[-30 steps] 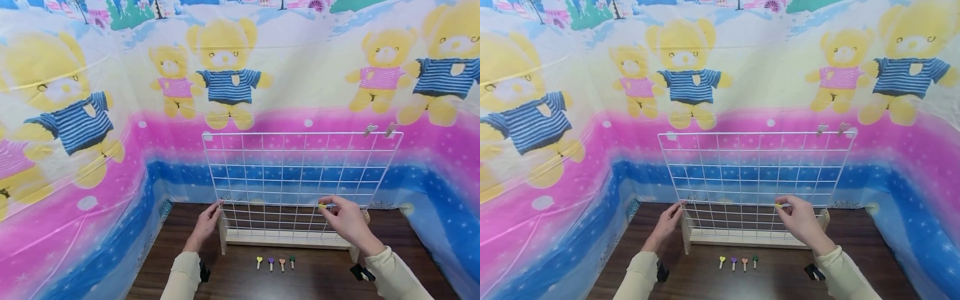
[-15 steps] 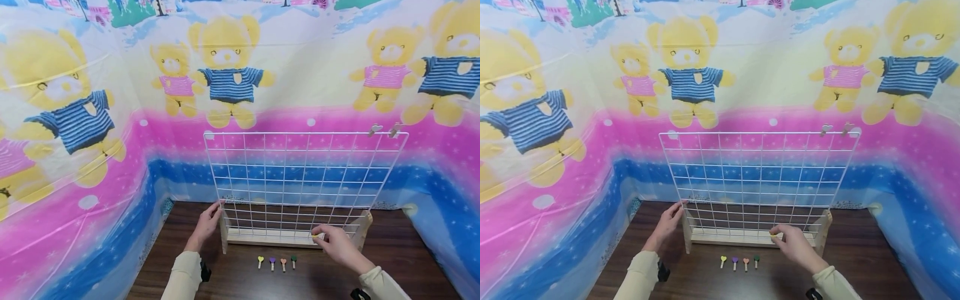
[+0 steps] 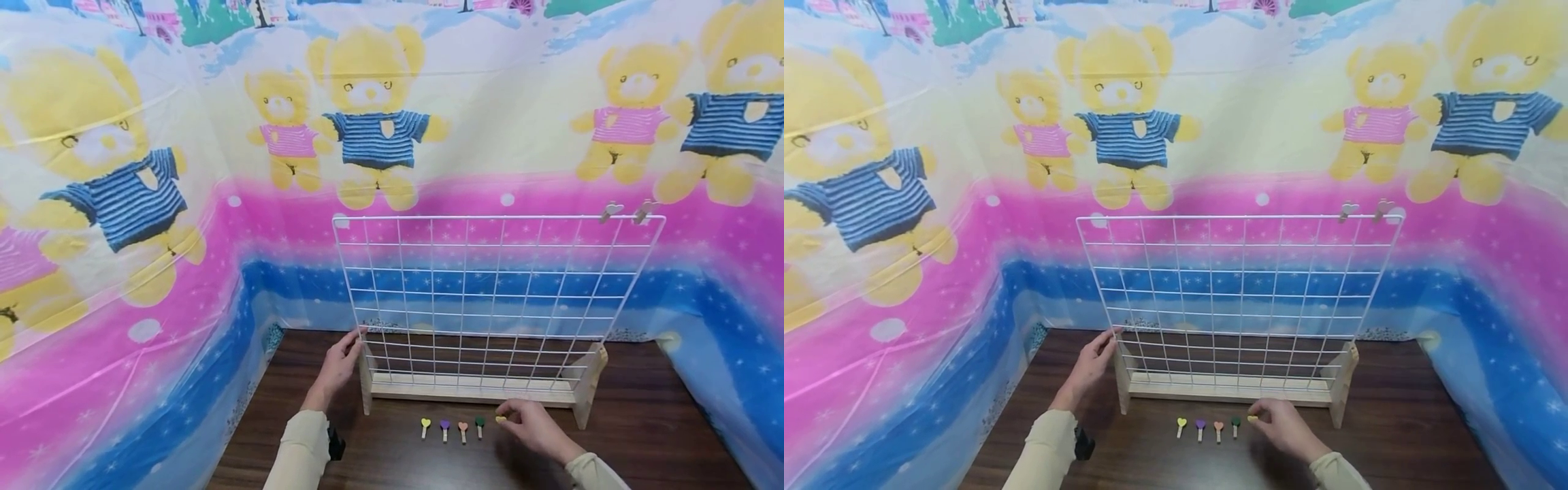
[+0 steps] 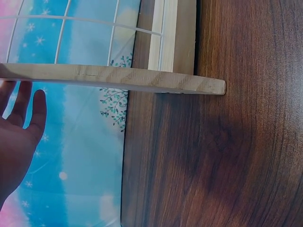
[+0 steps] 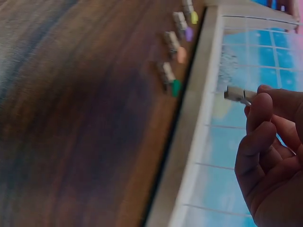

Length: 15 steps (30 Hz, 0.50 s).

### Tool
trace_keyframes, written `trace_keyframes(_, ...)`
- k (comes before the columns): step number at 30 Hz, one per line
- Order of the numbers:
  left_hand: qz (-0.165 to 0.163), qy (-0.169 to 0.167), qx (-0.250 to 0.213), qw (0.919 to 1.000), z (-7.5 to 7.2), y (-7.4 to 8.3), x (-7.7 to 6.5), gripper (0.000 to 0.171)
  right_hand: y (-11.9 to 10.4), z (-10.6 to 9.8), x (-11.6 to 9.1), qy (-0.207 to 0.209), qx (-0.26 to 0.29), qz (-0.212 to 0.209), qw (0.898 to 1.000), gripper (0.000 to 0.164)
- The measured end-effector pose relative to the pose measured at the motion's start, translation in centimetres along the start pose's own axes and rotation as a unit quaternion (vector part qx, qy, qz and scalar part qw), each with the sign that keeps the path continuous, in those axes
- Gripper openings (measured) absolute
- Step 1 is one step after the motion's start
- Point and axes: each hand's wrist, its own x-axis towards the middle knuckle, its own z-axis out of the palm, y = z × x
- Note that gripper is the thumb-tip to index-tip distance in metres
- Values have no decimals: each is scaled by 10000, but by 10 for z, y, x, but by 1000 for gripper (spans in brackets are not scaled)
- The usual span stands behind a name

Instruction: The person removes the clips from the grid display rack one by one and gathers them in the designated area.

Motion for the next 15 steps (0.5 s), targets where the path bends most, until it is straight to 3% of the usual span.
trace_keyframes(8, -114, -63, -36, 9999, -2, 1, 0, 35, 23, 22, 1, -423, 528, 660, 9955, 13)
trace_keyframes(15, -113, -23, 66, 9999, -1, 2, -2, 35, 34, 35, 1, -109, 394, 588, 9974, 10)
